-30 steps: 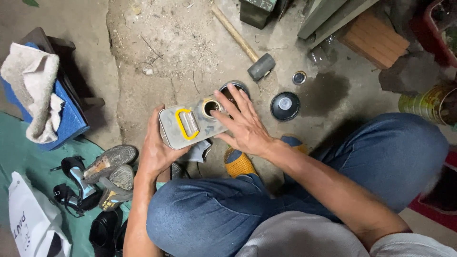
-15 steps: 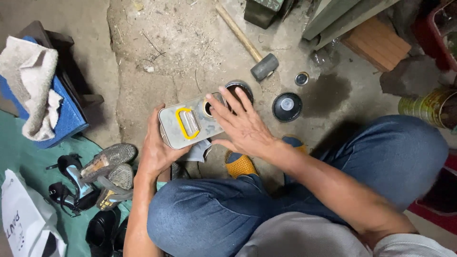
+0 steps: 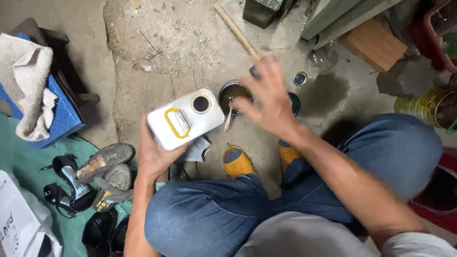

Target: Preparing a shoe for repair by scraping the sole and applying adhesive.

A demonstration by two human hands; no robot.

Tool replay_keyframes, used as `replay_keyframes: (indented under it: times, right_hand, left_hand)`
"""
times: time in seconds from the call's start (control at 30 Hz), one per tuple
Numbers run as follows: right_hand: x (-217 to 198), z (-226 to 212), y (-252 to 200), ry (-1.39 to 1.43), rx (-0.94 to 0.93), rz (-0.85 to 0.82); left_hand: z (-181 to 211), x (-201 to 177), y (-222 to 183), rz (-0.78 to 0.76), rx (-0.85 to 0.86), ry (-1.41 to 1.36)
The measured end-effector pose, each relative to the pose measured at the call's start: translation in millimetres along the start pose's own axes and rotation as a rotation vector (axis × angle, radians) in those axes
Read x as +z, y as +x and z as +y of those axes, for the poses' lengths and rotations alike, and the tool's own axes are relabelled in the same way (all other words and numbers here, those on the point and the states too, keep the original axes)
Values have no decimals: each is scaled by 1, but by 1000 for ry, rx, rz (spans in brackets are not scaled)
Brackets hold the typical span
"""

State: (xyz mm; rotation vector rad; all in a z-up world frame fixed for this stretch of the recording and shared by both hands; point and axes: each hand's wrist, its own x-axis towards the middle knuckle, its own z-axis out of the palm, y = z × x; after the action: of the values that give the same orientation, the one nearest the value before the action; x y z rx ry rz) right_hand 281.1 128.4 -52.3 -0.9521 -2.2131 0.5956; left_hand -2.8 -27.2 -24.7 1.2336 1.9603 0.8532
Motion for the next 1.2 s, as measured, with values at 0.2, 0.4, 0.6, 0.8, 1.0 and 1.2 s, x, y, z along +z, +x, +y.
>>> replay_keyframes:
  times: [0.2, 0.4, 0.6, 0.8, 1.0, 1.2]
  right_hand:
    - [19, 56, -50, 40, 541, -39]
    - [22, 99, -93, -63, 927, -105]
    - [34, 182, -166, -255, 1262, -30]
    - [9, 147, -120, -284, 1133, -229]
    - [34, 175, -140, -357, 587, 23]
    - [47, 119, -160, -449, 576, -304]
  left_hand:
    - [-7, -3, 0, 125, 18, 75]
    - [-3, 5, 13, 226, 117, 70]
    - [-36, 34, 61, 340, 236, 51]
    - [-44, 68, 68, 312, 214, -17]
    - [-18, 53, 57, 177, 116, -24]
    - [-32, 38, 50, 114, 195, 10]
